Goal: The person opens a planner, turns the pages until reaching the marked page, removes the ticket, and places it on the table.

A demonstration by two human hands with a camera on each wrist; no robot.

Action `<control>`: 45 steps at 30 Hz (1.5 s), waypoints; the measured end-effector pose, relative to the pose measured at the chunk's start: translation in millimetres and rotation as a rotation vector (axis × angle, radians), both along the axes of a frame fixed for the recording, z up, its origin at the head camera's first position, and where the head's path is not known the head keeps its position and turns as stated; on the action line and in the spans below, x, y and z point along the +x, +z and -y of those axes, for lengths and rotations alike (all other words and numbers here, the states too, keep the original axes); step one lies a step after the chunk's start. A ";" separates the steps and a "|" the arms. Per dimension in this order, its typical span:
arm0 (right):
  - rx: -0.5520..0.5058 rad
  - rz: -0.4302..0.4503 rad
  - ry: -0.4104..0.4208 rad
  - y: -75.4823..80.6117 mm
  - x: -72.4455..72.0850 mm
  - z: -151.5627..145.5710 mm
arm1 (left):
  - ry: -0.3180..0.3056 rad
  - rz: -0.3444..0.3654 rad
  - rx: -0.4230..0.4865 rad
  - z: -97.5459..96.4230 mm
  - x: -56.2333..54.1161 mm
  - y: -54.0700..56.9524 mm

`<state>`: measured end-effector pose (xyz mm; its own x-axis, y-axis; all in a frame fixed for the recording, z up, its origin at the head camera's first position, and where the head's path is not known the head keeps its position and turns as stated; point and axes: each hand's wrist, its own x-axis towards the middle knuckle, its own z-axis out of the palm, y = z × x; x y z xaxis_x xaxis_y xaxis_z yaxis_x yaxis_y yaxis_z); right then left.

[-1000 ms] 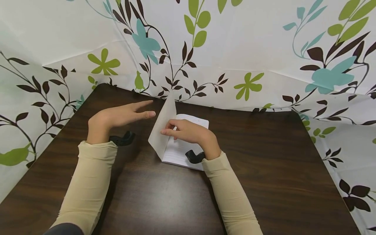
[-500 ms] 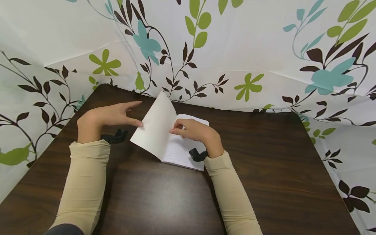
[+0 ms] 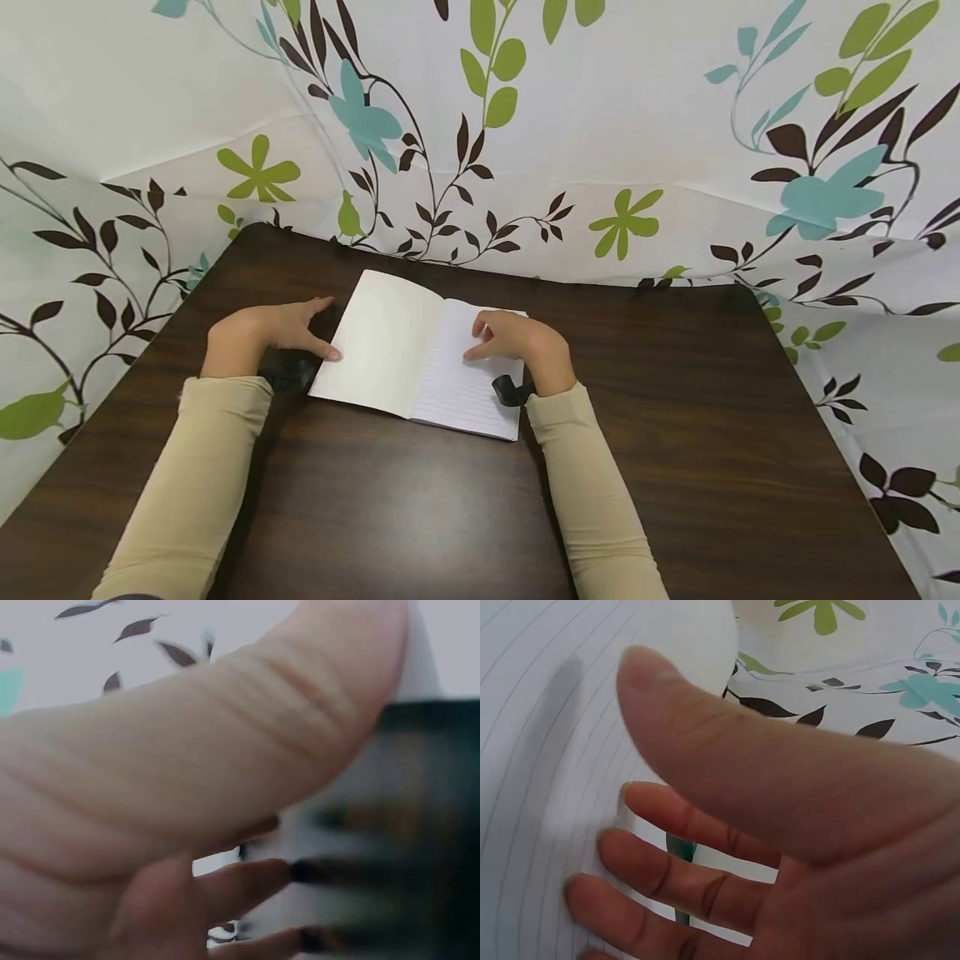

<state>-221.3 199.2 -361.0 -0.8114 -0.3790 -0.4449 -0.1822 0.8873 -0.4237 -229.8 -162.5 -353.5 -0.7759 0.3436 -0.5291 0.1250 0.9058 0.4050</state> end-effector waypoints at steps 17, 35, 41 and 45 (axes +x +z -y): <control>0.022 -0.019 -0.107 -5.2 -4.0 -11.4 | -0.045 -0.082 -0.011 4.2 4.4 -26.0; -0.058 -0.124 -0.218 -26.3 -15.5 -23.7 | -0.078 -0.041 -0.033 5.8 14.3 -23.0; 0.000 -0.135 -0.228 -25.5 -12.2 -23.9 | -0.083 -0.039 -0.009 4.4 16.8 -25.5; 0.028 -0.154 -0.231 -22.6 -9.1 -25.0 | -0.086 -0.048 0.010 1.0 16.4 -23.4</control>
